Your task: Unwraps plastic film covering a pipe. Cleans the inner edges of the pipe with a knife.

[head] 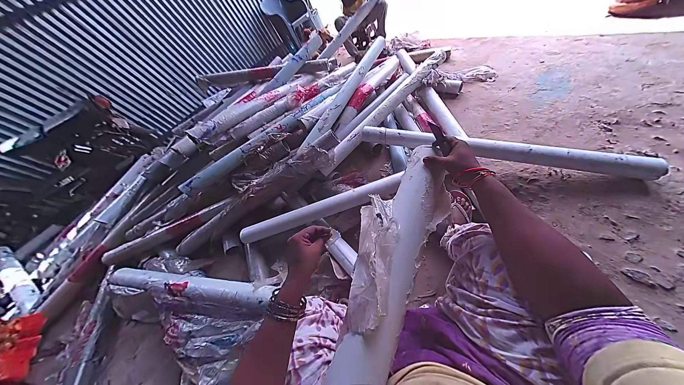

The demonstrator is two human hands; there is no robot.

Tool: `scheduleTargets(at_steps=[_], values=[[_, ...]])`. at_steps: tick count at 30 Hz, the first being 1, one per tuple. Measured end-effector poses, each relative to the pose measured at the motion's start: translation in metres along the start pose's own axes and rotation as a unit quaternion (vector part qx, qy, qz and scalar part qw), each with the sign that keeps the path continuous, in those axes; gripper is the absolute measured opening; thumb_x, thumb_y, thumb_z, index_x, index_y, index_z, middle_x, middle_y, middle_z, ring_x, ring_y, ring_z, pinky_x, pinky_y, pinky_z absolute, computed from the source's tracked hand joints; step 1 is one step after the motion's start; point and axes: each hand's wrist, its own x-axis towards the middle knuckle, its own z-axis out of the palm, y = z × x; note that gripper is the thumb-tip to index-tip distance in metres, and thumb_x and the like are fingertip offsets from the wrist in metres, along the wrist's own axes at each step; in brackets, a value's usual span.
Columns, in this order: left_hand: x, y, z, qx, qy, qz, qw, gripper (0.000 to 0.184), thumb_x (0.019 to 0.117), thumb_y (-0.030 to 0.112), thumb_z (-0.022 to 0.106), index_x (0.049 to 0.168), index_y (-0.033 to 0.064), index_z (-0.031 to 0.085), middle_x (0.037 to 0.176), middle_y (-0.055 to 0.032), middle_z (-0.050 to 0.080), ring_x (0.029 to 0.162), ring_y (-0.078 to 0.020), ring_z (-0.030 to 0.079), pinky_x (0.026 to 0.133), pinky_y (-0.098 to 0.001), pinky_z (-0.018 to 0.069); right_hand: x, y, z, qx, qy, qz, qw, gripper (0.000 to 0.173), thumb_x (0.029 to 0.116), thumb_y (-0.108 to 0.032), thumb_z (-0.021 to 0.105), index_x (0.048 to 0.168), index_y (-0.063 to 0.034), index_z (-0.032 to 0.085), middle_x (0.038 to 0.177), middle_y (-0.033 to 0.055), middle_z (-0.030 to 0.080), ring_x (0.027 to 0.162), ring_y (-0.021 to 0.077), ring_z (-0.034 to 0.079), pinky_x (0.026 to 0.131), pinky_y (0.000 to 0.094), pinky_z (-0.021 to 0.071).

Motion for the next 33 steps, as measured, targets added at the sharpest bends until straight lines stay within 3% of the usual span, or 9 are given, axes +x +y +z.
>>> scheduleTargets(at_steps=[3, 6, 11, 14, 17, 19, 22, 28, 33], values=[[-0.005, 0.037, 0.032, 0.087, -0.058, 0.088, 0.991, 0.016, 0.096, 0.008, 0.069, 0.102, -0.0041, 0.077, 0.093, -0.0151, 0.076, 0.083, -0.0176, 0.072, 0.082, -0.0345, 0.0564, -0.007, -0.004, 0.003, -0.001, 0.01, -0.014, 1.0, 0.048, 0.0842, -0.017, 0.086, 0.119, 0.0071, 0.063, 0.101, 0.0262, 0.064, 0.092, 0.0364, 0.06, 0.085, 0.0578, 0.0453], [-0.005, 0.078, 0.053, 0.189, -0.178, 0.03, 0.965, 0.022, 0.1013, 0.013, 0.062, 0.108, -0.0049, 0.073, 0.101, -0.0199, 0.073, 0.097, -0.0302, 0.07, 0.092, -0.047, 0.0514, -0.008, -0.005, 0.004, 0.011, 0.01, -0.012, 1.0, 0.048, 0.0851, -0.017, 0.085, 0.119, 0.0064, 0.062, 0.1, 0.0258, 0.064, 0.09, 0.0367, 0.06, 0.084, 0.0584, 0.0455], [-0.018, 0.104, 0.06, 0.13, -0.237, 0.027, 0.962, 0.026, 0.107, 0.013, 0.052, 0.102, -0.0042, 0.07, 0.082, -0.0107, 0.064, 0.074, -0.0158, 0.058, 0.073, -0.0334, 0.048, -0.006, 0.005, -0.005, 0.004, 0.002, 0.012, 1.0, 0.05, 0.0855, -0.021, 0.085, 0.119, 0.0066, 0.062, 0.104, 0.0283, 0.064, 0.096, 0.0408, 0.062, 0.087, 0.0618, 0.0456], [-0.03, 0.12, 0.05, 0.138, -0.293, 0.027, 0.946, 0.048, 0.1124, 0.03, 0.037, 0.099, -0.0032, 0.069, 0.086, -0.0132, 0.066, 0.084, -0.0225, 0.064, 0.079, -0.0433, 0.051, -0.006, 0.008, -0.011, -0.024, -0.013, 0.025, 0.999, 0.05, 0.087, -0.024, 0.084, 0.119, 0.0068, 0.062, 0.105, 0.0289, 0.065, 0.099, 0.0428, 0.062, 0.088, 0.0635, 0.0452], [-0.041, 0.141, 0.053, 0.252, -0.314, 0.003, 0.915, 0.067, 0.1078, 0.054, 0.037, 0.133, -0.0047, 0.06, 0.119, -0.0261, 0.067, 0.112, -0.0406, 0.066, 0.093, -0.0605, 0.0492, -0.009, 0.006, -0.013, -0.037, -0.02, 0.033, 0.999, 0.05, 0.0876, -0.026, 0.084, 0.119, 0.0061, 0.062, 0.104, 0.0288, 0.065, 0.099, 0.0435, 0.063, 0.087, 0.0639, 0.0453], [-0.04, 0.148, 0.071, 0.351, -0.3, -0.03, 0.887, 0.074, 0.1047, 0.058, 0.047, 0.147, -0.0021, 0.048, 0.137, -0.0257, 0.06, 0.12, -0.0409, 0.064, 0.099, -0.0568, 0.0496, -0.01, 0.003, -0.014, -0.037, -0.021, 0.035, 0.998, 0.05, 0.0873, -0.026, 0.084, 0.12, 0.0051, 0.062, 0.105, 0.0287, 0.065, 0.1, 0.0434, 0.063, 0.088, 0.0637, 0.0457], [-0.035, 0.141, 0.087, 0.387, -0.267, -0.035, 0.882, 0.057, 0.1095, 0.045, 0.045, 0.141, -0.0019, 0.053, 0.132, -0.0242, 0.062, 0.119, -0.0386, 0.064, 0.099, -0.0527, 0.0503, -0.013, -0.006, -0.019, -0.049, -0.019, 0.055, 0.997, 0.048, 0.091, -0.029, 0.08, 0.12, 0.0049, 0.063, 0.108, 0.0286, 0.066, 0.103, 0.0434, 0.063, 0.09, 0.0631, 0.0452], [-0.031, 0.091, 0.087, 0.208, -0.133, -0.003, 0.969, 0.034, 0.1091, 0.023, 0.051, 0.109, -0.0072, 0.066, 0.087, -0.0221, 0.069, 0.087, -0.0374, 0.069, 0.083, -0.0547, 0.0529, -0.009, -0.006, -0.019, -0.063, -0.016, 0.083, 0.994, 0.046, 0.0898, -0.026, 0.081, 0.122, 0.0023, 0.065, 0.114, 0.028, 0.067, 0.11, 0.0437, 0.063, 0.094, 0.0637, 0.0449], [-0.012, 0.061, 0.081, 0.122, -0.129, -0.046, 0.983, 0.028, 0.107, 0.02, 0.055, 0.098, -0.0047, 0.064, 0.078, -0.0107, 0.059, 0.075, -0.0212, 0.058, 0.076, -0.0427, 0.0483, -0.015, -0.014, -0.014, -0.068, 0.009, 0.046, 0.997, 0.05, 0.0869, -0.022, 0.083, 0.124, 0.0039, 0.063, 0.109, 0.0298, 0.066, 0.105, 0.0462, 0.063, 0.091, 0.0646, 0.0454]])
